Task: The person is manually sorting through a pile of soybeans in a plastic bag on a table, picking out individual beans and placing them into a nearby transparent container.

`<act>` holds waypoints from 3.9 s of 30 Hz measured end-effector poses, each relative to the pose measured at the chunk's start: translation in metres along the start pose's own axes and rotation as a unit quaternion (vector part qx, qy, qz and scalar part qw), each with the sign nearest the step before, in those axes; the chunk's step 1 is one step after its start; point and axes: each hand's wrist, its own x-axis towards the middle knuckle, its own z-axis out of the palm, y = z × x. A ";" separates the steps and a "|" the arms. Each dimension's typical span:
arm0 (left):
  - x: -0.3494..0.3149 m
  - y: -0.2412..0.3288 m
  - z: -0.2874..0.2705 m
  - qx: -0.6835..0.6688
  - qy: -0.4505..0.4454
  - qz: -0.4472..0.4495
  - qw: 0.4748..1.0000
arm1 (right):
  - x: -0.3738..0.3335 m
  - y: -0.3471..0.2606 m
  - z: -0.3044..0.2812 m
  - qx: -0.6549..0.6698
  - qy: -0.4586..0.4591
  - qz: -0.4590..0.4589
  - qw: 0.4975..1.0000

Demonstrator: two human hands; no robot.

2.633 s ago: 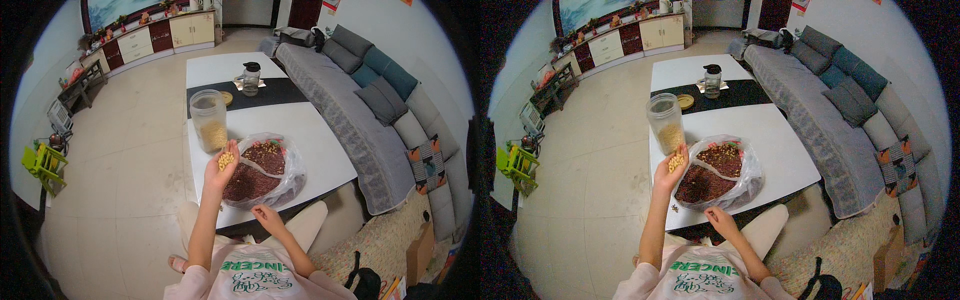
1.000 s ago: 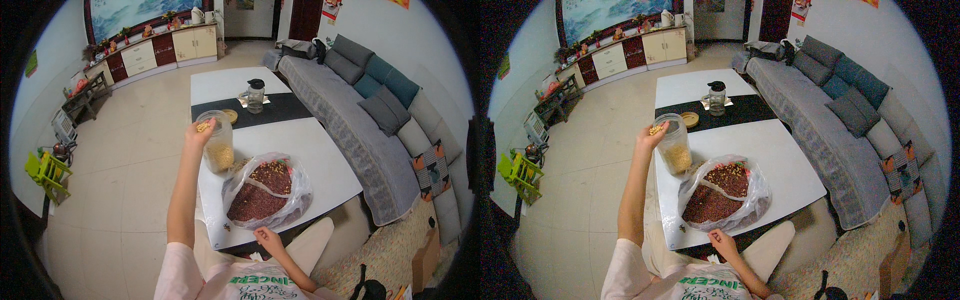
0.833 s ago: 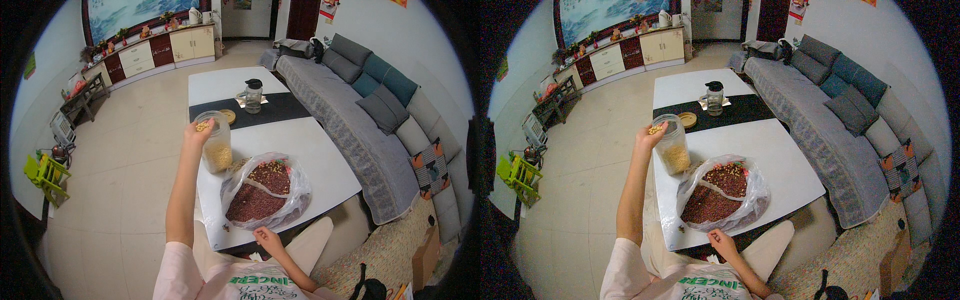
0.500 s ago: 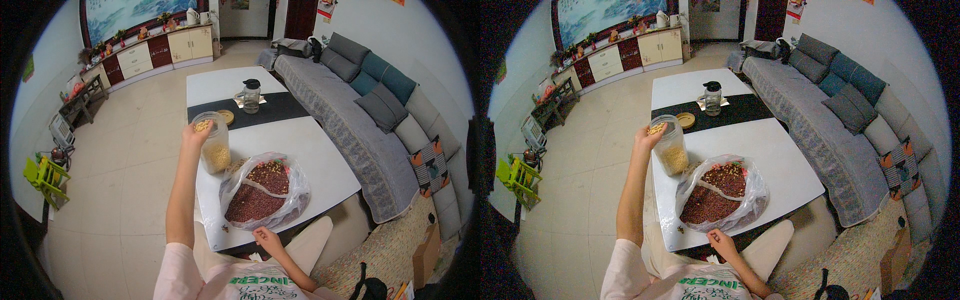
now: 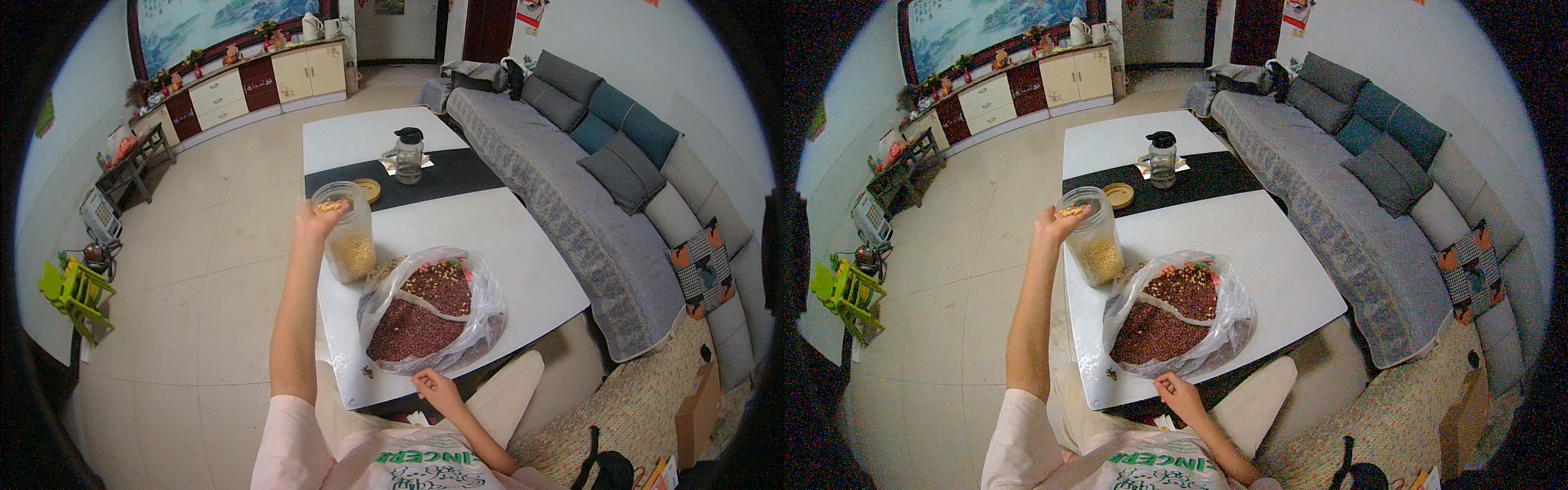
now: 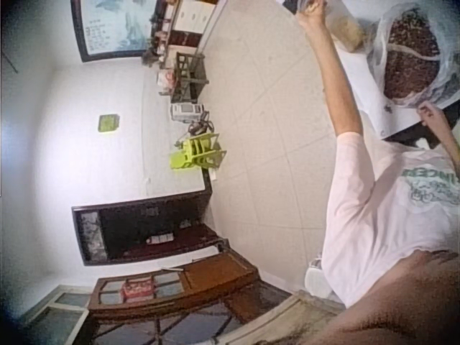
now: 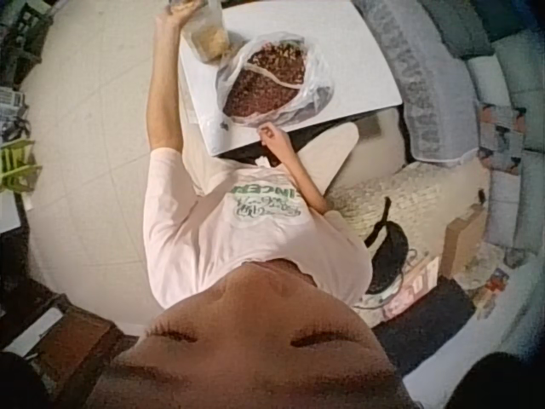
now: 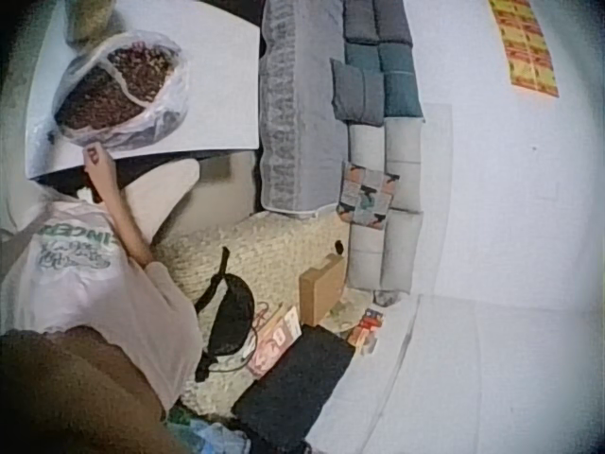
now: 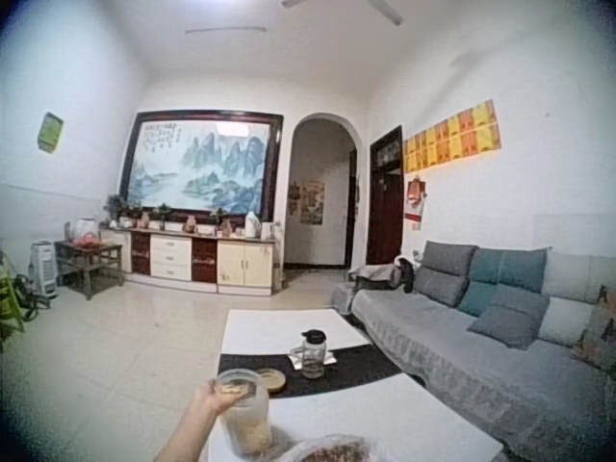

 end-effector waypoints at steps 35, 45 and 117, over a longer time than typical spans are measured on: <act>-0.036 -0.062 -0.013 0.078 -0.121 0.205 0.968 | 0.107 -0.050 0.009 -0.352 0.082 -0.282 0.888; -0.088 -0.141 -0.105 -0.003 -0.147 -0.018 0.989 | 0.108 -0.041 0.008 -0.291 0.065 -0.269 0.916; -0.096 -0.162 -0.214 0.008 -0.204 -0.137 0.969 | 0.132 -0.024 -0.130 -0.585 0.096 -0.289 0.752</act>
